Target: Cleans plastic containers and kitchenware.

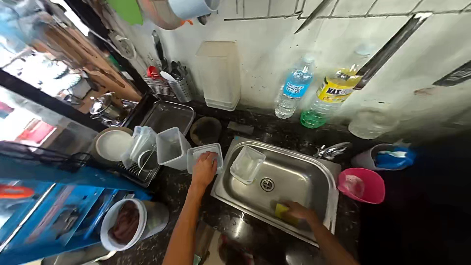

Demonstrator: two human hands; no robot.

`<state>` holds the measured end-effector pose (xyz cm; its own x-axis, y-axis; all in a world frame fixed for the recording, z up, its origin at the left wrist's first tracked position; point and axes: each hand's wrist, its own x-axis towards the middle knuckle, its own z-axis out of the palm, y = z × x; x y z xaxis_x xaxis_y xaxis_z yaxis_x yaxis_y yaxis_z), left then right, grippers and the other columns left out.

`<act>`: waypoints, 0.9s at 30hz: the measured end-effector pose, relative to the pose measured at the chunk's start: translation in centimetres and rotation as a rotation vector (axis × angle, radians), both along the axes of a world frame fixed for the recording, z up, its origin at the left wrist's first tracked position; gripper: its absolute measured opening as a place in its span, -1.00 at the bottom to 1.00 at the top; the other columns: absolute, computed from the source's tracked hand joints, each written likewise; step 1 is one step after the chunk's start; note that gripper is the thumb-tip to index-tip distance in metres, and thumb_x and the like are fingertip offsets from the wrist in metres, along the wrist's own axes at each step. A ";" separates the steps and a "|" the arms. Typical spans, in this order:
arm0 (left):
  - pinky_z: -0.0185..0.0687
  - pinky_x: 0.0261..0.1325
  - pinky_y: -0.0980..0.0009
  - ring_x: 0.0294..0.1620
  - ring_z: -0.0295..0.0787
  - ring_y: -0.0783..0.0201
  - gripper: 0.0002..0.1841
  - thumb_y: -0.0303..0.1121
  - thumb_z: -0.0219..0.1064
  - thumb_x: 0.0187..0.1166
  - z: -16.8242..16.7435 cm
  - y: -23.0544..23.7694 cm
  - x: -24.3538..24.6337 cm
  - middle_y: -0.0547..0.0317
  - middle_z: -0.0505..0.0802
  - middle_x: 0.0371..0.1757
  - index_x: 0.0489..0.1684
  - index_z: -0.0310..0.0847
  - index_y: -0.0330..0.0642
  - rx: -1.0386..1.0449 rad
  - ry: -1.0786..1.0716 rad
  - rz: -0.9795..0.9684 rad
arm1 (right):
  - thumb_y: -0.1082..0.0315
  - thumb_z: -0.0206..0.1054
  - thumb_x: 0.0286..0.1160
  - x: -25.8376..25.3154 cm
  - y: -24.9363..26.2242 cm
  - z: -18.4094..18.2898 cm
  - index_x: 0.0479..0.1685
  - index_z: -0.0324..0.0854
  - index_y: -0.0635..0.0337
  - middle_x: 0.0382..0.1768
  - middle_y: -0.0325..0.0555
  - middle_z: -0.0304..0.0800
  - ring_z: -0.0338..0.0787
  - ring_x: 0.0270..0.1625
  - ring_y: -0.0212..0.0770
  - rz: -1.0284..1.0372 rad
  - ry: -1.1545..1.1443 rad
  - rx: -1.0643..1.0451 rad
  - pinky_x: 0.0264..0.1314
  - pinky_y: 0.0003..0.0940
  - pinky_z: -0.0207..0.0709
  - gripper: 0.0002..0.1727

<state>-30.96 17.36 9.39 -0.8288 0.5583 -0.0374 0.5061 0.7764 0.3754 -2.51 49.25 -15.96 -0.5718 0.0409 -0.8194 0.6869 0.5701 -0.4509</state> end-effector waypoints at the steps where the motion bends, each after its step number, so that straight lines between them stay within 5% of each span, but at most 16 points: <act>1: 0.57 0.44 -0.11 0.40 0.71 -0.05 -0.66 -0.26 0.15 0.74 0.0 1.3 -0.3 -0.02 0.82 0.32 0.32 0.75 -0.06 -0.007 0.059 0.002 | 0.14 0.64 0.33 0.8 -0.3 0.6 0.56 0.49 0.31 0.41 0.39 0.64 0.61 0.51 0.29 -0.115 0.032 -0.028 0.62 0.28 0.37 -0.21; 5: 0.50 0.50 -0.18 0.50 0.58 -0.24 -0.59 -0.32 0.23 0.68 -0.8 1.2 -1.7 -0.26 0.71 0.41 0.43 0.61 -0.27 -0.128 0.006 0.293 | 0.35 0.56 0.36 4.3 -2.9 3.7 0.65 0.31 0.35 0.38 0.42 0.63 0.68 0.41 0.25 -0.724 0.267 -0.059 0.49 0.21 0.53 -0.19; 7: 0.46 0.55 -0.17 0.55 0.53 -0.26 -0.54 -0.33 0.24 0.68 -2.5 -0.1 -2.7 -0.32 0.65 0.47 0.52 0.52 -0.33 -0.188 -0.115 0.294 | 0.39 0.55 0.34 5.4 -4.0 5.0 0.63 0.26 0.39 0.33 0.40 0.64 0.73 0.32 0.14 -0.902 0.452 -0.017 0.39 0.10 0.62 -0.19; 9: 0.43 0.58 -0.18 0.57 0.53 -0.26 -0.48 -0.26 0.21 0.73 -3.6 -1.2 -3.1 -0.31 0.65 0.49 0.63 0.42 -0.28 -0.237 -0.219 0.209 | 0.24 0.53 0.40 5.6 -5.2 6.7 0.74 0.12 0.35 0.46 0.33 0.56 0.68 0.44 0.02 -1.030 0.555 -0.006 0.50 -0.03 0.59 -0.08; 13: 0.51 0.47 -0.20 0.46 0.57 -0.36 -0.43 -0.29 0.32 0.62 -4.1 -2.4 -3.4 -0.43 0.64 0.43 0.67 0.43 -0.13 -0.141 -0.053 0.112 | -0.06 0.37 0.51 5.0 -7.5 10.4 0.81 0.08 0.28 0.57 0.25 0.50 0.61 0.55 -0.07 -1.114 0.577 0.075 0.61 -0.08 0.49 -0.05; 16: 0.45 0.52 -0.22 0.58 0.42 -0.44 -0.39 -0.19 0.32 0.63 -4.2 -2.6 -3.9 -0.49 0.49 0.57 0.69 0.41 -0.15 -0.180 -0.054 0.119 | -0.02 0.32 0.55 4.0 -10.0 13.0 0.78 0.11 0.31 0.56 0.24 0.51 0.63 0.52 -0.11 -1.163 0.595 0.116 0.58 -0.14 0.52 -0.11; 20: 0.27 0.57 -0.28 0.62 0.37 -0.39 -0.43 -0.23 0.34 0.60 -4.5 -2.8 -4.5 -0.40 0.52 0.58 0.56 0.49 -0.33 -0.174 0.011 0.021 | 0.01 0.22 0.65 2.7 -13.3 14.1 0.80 0.07 0.29 0.55 0.22 0.51 0.66 0.47 -0.16 -1.272 0.632 0.099 0.52 -0.18 0.57 -0.17; 25: 0.34 0.47 -0.32 0.48 0.48 -0.44 -0.50 -0.36 0.43 0.50 -4.2 -2.4 -6.3 -0.43 0.60 0.45 0.45 0.60 -0.28 -0.202 0.095 -0.034 | 0.03 0.22 0.65 1.3 -16.0 13.8 0.66 0.27 0.33 0.31 0.12 0.71 0.80 0.24 -0.25 -1.329 0.669 0.018 0.33 -0.24 0.70 -0.28; 27: 0.43 0.43 -0.33 0.47 0.49 -0.49 -0.50 -0.38 0.41 0.53 -4.4 -2.0 -6.3 -0.49 0.51 0.54 0.50 0.59 -0.22 -0.211 0.099 -0.064 | 0.04 0.27 0.63 0.8 -16.2 13.5 0.64 0.31 0.34 0.31 0.11 0.73 0.80 0.25 -0.24 -1.312 0.662 -0.002 0.36 -0.24 0.69 -0.29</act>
<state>-37.28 15.40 4.95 -0.7977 0.5979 -0.0793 0.5826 0.7979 0.1547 -1.66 33.08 -2.47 -0.3897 0.8148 -0.4293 0.3732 -0.2864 -0.8824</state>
